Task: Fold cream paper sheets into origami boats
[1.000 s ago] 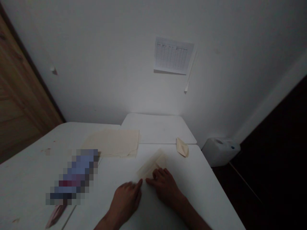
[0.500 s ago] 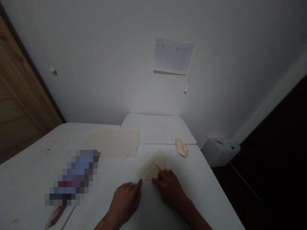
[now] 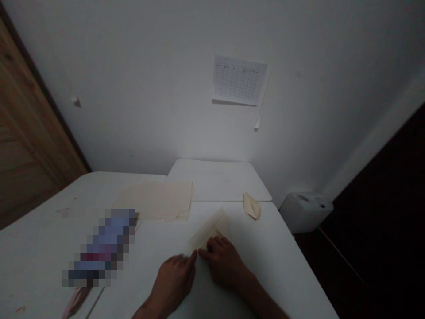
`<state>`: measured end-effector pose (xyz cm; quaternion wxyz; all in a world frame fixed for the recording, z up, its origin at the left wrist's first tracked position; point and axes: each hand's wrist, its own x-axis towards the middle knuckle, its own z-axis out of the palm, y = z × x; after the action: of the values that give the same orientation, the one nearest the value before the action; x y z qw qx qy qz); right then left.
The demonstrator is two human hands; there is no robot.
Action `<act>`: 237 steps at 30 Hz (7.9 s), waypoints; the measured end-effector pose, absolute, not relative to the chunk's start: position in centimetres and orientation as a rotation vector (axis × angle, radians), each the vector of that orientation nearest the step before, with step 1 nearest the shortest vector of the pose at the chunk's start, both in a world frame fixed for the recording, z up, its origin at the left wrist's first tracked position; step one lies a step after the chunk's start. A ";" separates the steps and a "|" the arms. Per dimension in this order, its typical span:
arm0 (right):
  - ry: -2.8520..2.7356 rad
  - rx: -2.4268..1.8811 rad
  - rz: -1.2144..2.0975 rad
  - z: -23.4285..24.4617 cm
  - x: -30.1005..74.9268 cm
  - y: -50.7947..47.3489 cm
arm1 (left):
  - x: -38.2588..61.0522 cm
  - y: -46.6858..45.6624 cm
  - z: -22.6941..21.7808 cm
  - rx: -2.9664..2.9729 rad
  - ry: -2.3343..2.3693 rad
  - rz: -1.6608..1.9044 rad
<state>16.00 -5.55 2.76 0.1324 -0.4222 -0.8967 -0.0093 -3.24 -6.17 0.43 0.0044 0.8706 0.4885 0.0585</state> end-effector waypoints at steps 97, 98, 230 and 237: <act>-1.753 -1.384 0.722 1.3 24.0 1.0 | 1.8 -2.4 1.8 2.730 1.228 0.592; -1.730 -1.377 0.751 1.1 24.1 1.1 | 1.9 -2.3 1.8 2.744 1.214 0.605; -2.269 -1.668 -0.021 1.1 22.7 -5.3 | 3.5 -0.7 -0.1 2.785 0.868 0.601; -2.149 -1.776 -0.045 1.6 22.6 -5.3 | 3.7 -0.9 0.5 2.800 0.884 0.561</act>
<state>22.58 -5.28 1.60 0.1758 -0.6271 -0.7587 -0.0157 3.67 -0.86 0.48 0.0759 0.9340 0.2948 0.1871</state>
